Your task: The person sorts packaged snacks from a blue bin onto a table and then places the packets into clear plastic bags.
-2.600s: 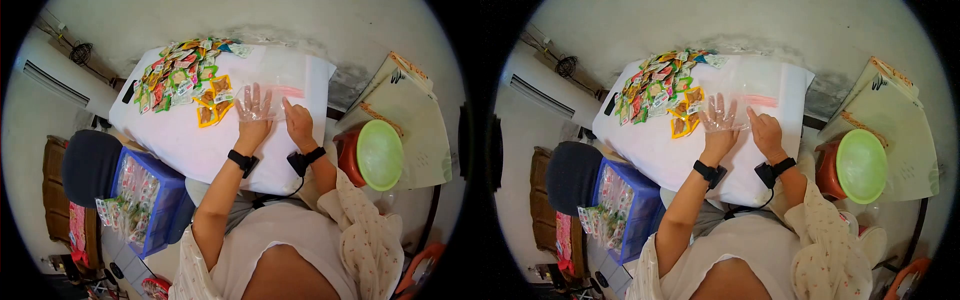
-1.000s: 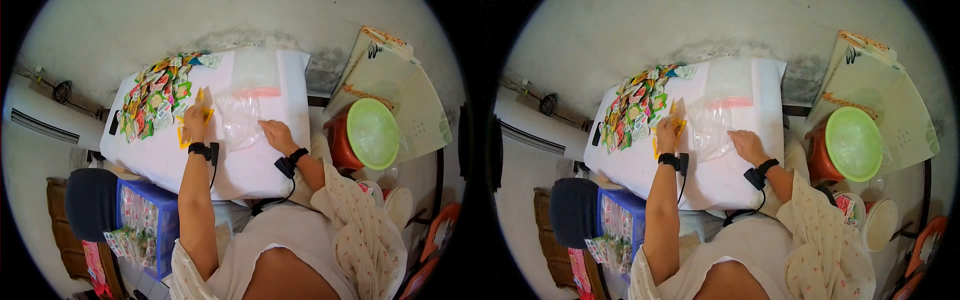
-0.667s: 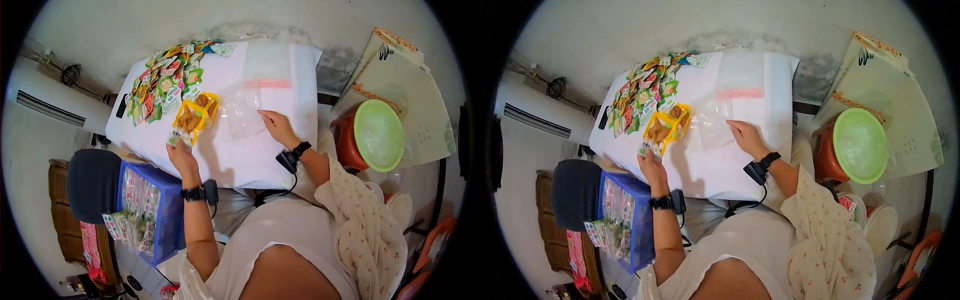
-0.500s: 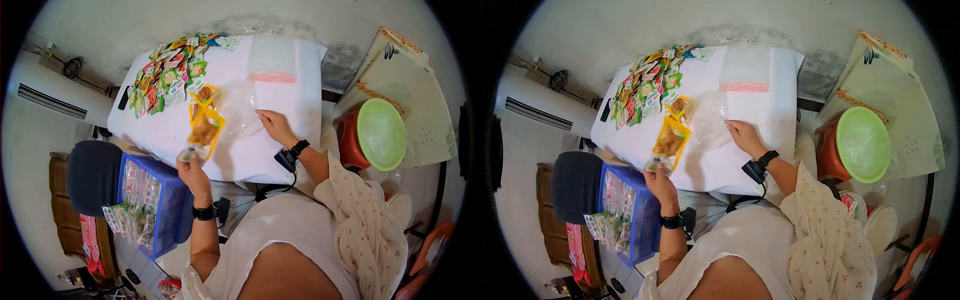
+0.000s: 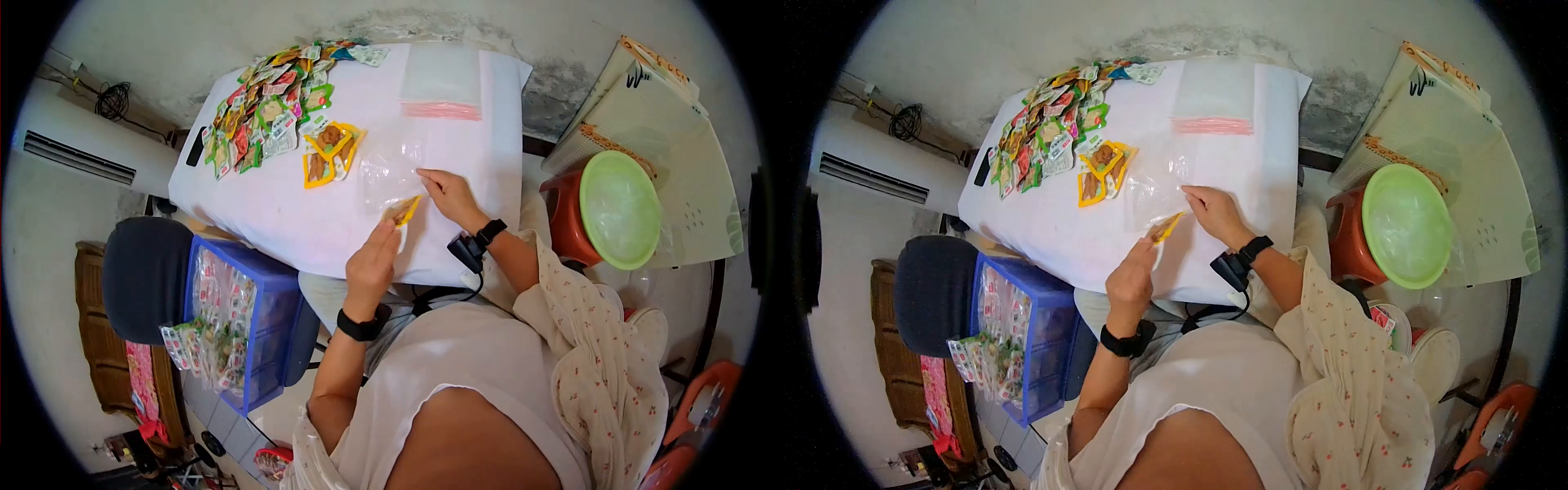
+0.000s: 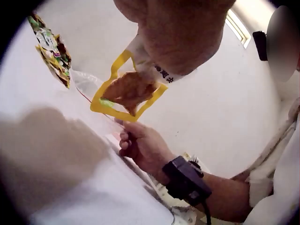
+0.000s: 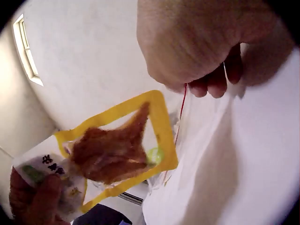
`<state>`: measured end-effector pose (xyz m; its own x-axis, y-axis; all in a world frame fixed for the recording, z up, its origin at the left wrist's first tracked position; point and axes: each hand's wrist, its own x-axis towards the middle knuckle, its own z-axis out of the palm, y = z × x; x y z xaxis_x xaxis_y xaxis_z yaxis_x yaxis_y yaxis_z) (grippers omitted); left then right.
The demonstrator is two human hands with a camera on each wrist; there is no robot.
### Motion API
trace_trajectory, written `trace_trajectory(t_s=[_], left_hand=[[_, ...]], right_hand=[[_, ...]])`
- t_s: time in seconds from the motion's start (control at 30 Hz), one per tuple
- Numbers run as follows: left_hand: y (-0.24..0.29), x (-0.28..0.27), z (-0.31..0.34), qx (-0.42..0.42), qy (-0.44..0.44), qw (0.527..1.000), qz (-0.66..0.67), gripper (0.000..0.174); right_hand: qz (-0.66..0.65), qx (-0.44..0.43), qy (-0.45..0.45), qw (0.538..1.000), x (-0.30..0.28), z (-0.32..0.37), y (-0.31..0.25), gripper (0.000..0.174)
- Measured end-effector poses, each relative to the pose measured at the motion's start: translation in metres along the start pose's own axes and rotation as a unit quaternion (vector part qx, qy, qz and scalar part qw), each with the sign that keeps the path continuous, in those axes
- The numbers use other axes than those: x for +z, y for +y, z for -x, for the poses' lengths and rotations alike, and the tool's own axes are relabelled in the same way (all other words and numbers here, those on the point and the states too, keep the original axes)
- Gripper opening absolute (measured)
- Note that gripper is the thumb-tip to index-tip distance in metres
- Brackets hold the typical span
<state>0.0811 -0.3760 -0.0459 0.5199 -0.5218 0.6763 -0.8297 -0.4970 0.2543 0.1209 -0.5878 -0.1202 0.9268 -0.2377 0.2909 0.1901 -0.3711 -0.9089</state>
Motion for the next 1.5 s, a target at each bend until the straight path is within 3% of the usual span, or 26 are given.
trace_trajectory(t_s=[0.23,0.37,0.53,0.73,0.8,0.83,0.9,0.97,1.03,1.07,1.1,1.17,1.2,1.23,1.3,1.37,1.43,1.5], left_hand=[[0.0,-0.001,-0.014,0.044,0.043,0.996,-0.057,0.024],[-0.007,0.001,-0.009,0.07,-0.015,0.996,-0.051,0.02],[-0.004,0.003,-0.006,0.086,-0.052,0.994,-0.05,0.023],[-0.011,0.023,0.001,0.073,0.006,0.995,-0.061,0.024],[-0.007,0.041,0.009,0.006,-0.041,0.998,-0.036,0.025],[-0.003,0.046,0.01,0.006,-0.041,0.999,-0.035,0.025],[0.008,0.055,0.014,0.019,-0.136,0.989,0.049,0.027],[0.009,0.049,0.021,0.051,-0.154,0.983,0.092,0.031],[-0.004,0.043,0.037,-0.03,-0.074,0.992,0.094,0.037],[-0.012,0.038,0.04,-0.041,-0.028,0.999,0.006,0.046],[-0.015,0.039,0.043,-0.042,-0.029,0.999,0.007,0.046],[-0.015,0.033,0.035,-0.193,-0.007,0.98,0.04,0.051],[-0.017,0.034,0.032,-0.154,-0.031,0.987,0.027,0.054],[-0.016,0.037,0.033,-0.155,-0.03,0.987,0.027,0.054],[-0.017,0.047,0.038,-0.175,-0.07,0.981,0.044,0.046],[-0.023,0.056,0.046,-0.176,-0.062,0.982,0.036,0.04],[-0.027,0.063,0.05,-0.179,-0.053,0.982,0.029,0.035],[-0.027,0.066,0.049,-0.183,-0.029,0.982,0.03,0.02]], right_hand=[[-0.004,-0.001,-0.02,1.0,-0.002,0.004,0.002,0.024],[0.004,0.026,-0.035,0.999,-0.006,0.001,-0.005,0.023],[-0.043,-0.006,-0.076,0.996,-0.007,0.001,-0.008,0.024],[-0.001,-0.08,-0.101,0.992,-0.018,0.005,-0.016,0.025],[0.015,-0.062,-0.103,0.993,-0.025,0.012,-0.008,0.025],[0.032,-0.042,-0.105,0.993,-0.03,0.015,-0.004,0.025],[0.09,-0.057,-0.104,0.989,-0.043,0.023,0.003,0.024],[0.194,-0.061,-0.09,0.975,-0.056,0.033,-0.003,0.028],[0.226,-0.092,-0.05,0.968,-0.064,0.04,-0.018,0.03],[0.255,-0.125,-0.012,0.959,-0.067,0.043,-0.024,0.032],[0.256,-0.124,-0.013,0.959,-0.067,0.046,-0.027,0.032],[0.27,-0.302,-0.072,0.911,-0.064,0.054,-0.032,0.035],[0.272,-0.323,-0.13,0.897,-0.057,0.057,-0.037,0.034],[0.273,-0.323,-0.131,0.897,-0.049,0.06,-0.04,0.034],[0.299,-0.353,-0.225,0.858,-0.038,0.063,-0.042,0.036],[0.313,-0.36,-0.211,0.854,-0.029,0.064,-0.039,0.035],[0.348,-0.34,-0.169,0.857,-0.025,0.064,-0.037,0.023],[0.375,-0.317,-0.149,0.859,-0.022,0.061,-0.025,0.017]])
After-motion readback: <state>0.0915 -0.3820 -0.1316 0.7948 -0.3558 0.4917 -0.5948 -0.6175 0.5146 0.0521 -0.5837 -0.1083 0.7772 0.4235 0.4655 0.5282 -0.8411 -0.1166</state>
